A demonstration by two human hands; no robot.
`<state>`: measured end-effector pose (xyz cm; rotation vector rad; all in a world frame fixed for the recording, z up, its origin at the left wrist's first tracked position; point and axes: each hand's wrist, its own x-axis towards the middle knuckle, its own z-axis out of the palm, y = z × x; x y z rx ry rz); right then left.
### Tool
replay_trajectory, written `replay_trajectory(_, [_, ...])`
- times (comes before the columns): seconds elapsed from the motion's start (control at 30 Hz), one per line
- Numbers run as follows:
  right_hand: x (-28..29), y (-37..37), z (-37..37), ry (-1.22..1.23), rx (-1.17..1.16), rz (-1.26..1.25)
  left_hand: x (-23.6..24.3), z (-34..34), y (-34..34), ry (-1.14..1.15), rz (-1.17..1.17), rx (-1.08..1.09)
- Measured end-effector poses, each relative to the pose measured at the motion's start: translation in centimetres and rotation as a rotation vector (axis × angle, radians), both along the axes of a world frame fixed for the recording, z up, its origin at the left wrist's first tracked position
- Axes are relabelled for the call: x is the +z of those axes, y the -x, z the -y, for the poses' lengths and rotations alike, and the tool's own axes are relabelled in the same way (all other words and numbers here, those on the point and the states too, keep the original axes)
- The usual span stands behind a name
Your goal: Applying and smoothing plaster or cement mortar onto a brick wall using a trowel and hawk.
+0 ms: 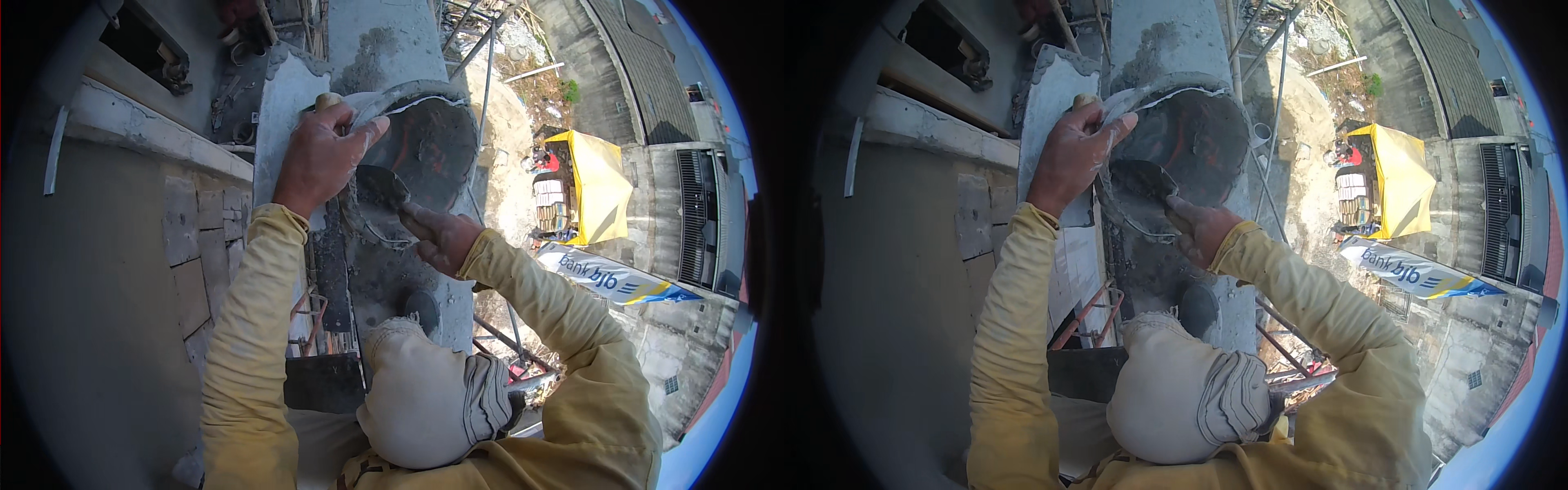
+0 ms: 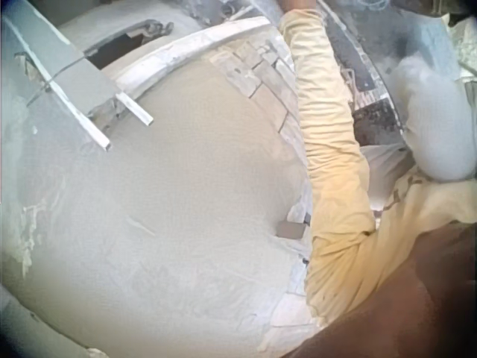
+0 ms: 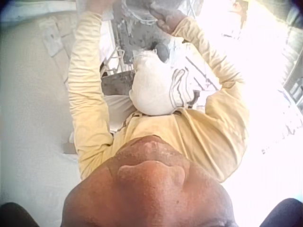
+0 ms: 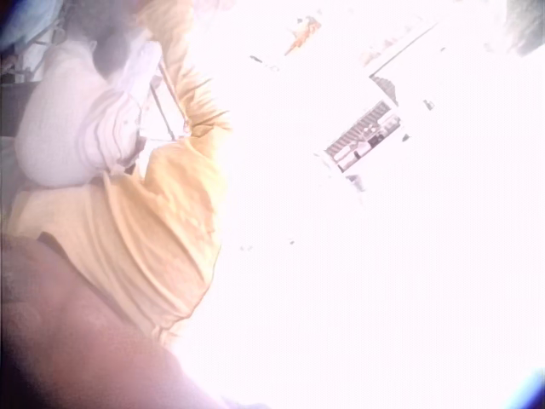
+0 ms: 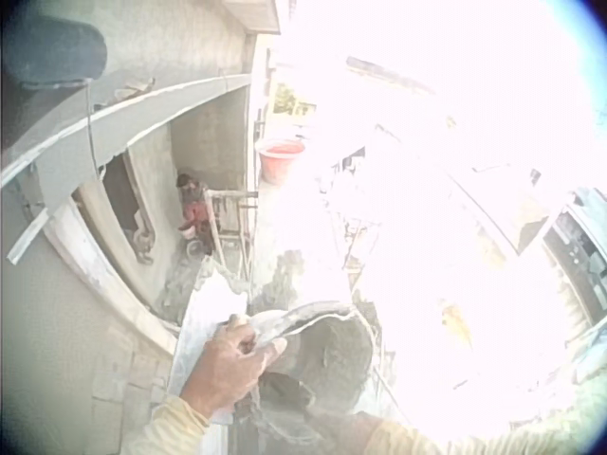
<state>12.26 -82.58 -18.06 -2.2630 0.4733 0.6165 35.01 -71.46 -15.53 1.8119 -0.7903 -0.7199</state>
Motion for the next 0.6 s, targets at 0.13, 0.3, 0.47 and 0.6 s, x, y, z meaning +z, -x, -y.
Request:
replay_trajectory(0.13, [2.1, -0.4, 2.0, -0.336, -0.251, -0.023, 0.3, -1.2, -1.4, 0.012, -0.088, 0.054])
replay_trajectory(0.3, [0.5, -1.0, 3.6, 0.300, -0.203, 0.260, -1.8, -2.8, -3.0, -0.021, -0.218, 0.109])
replay_trajectory(0.47, [2.1, -5.0, 1.2, 0.347, -0.218, 0.233, -1.8, -3.5, -3.7, -0.012, -0.321, -0.043])
replay_trajectory(0.6, [3.0, -5.0, -1.9, 0.338, 0.073, 0.329, -3.0, -4.8, -4.6, 0.110, -0.298, -0.094])
